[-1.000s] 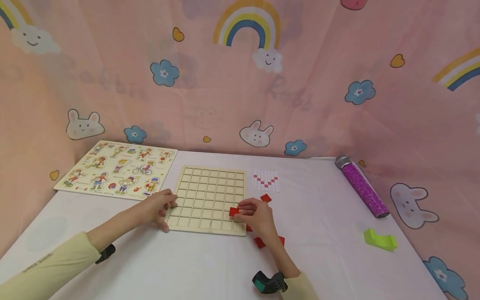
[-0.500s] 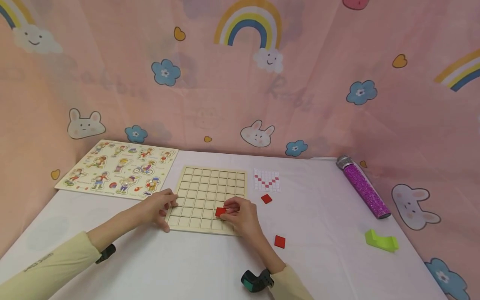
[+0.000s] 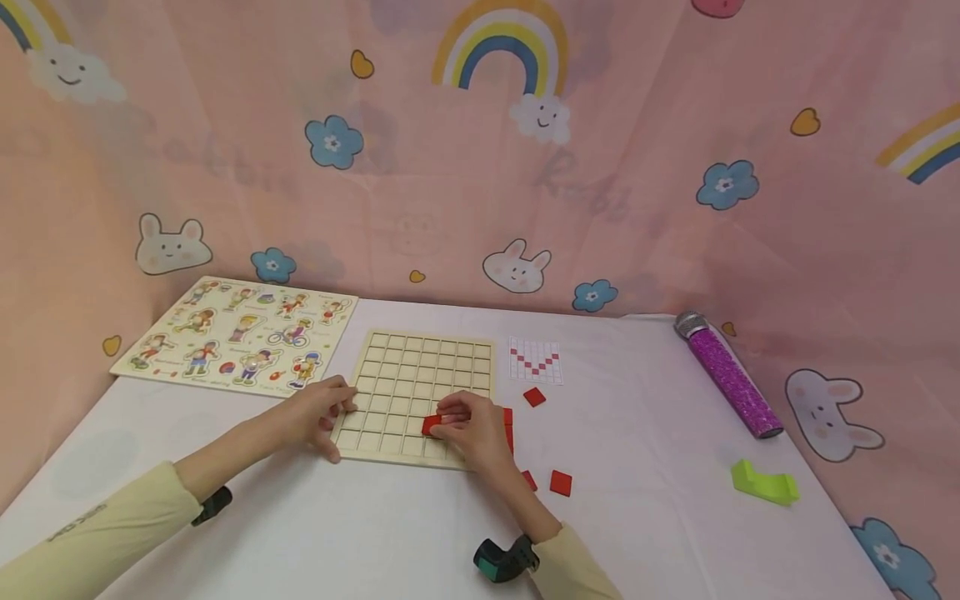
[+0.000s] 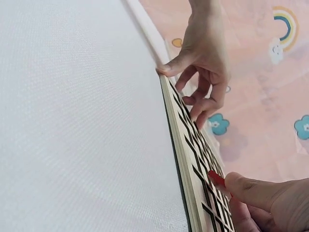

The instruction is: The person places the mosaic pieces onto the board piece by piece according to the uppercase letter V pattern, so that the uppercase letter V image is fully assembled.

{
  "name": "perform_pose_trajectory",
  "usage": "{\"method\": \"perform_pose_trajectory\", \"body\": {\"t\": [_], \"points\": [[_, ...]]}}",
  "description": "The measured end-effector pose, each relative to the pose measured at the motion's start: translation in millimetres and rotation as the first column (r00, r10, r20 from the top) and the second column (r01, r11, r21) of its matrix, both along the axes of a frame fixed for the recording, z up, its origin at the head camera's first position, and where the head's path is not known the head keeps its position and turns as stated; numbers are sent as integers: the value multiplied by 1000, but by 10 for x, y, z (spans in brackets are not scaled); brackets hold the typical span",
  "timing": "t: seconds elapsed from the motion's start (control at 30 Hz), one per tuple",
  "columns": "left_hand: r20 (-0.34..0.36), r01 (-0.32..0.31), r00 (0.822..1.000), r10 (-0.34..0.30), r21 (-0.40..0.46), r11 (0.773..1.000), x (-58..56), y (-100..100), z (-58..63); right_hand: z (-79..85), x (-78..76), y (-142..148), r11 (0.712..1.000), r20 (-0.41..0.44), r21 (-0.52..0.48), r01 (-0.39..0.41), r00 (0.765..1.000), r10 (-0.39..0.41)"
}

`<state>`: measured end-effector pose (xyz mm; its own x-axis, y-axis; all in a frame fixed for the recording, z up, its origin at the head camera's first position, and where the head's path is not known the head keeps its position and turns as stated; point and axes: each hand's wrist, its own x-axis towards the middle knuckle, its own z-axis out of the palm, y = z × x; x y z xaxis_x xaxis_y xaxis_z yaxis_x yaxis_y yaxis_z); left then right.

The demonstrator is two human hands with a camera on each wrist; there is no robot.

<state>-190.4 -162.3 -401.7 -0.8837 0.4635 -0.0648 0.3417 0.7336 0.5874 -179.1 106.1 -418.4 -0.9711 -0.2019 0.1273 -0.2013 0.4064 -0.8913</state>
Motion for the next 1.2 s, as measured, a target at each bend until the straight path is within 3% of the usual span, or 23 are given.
{"method": "perform_pose_trajectory", "body": {"t": [0.37,1.2], "points": [[2,20,1000,-20,25,999,7,-6,9,-85,-17,-26,998,-15,-63,-26,1000,25],[10,-7,1000,7,-19,1000,-3,13,-12,-121,9,-75,998,-15,-61,-16,1000,15]]}}
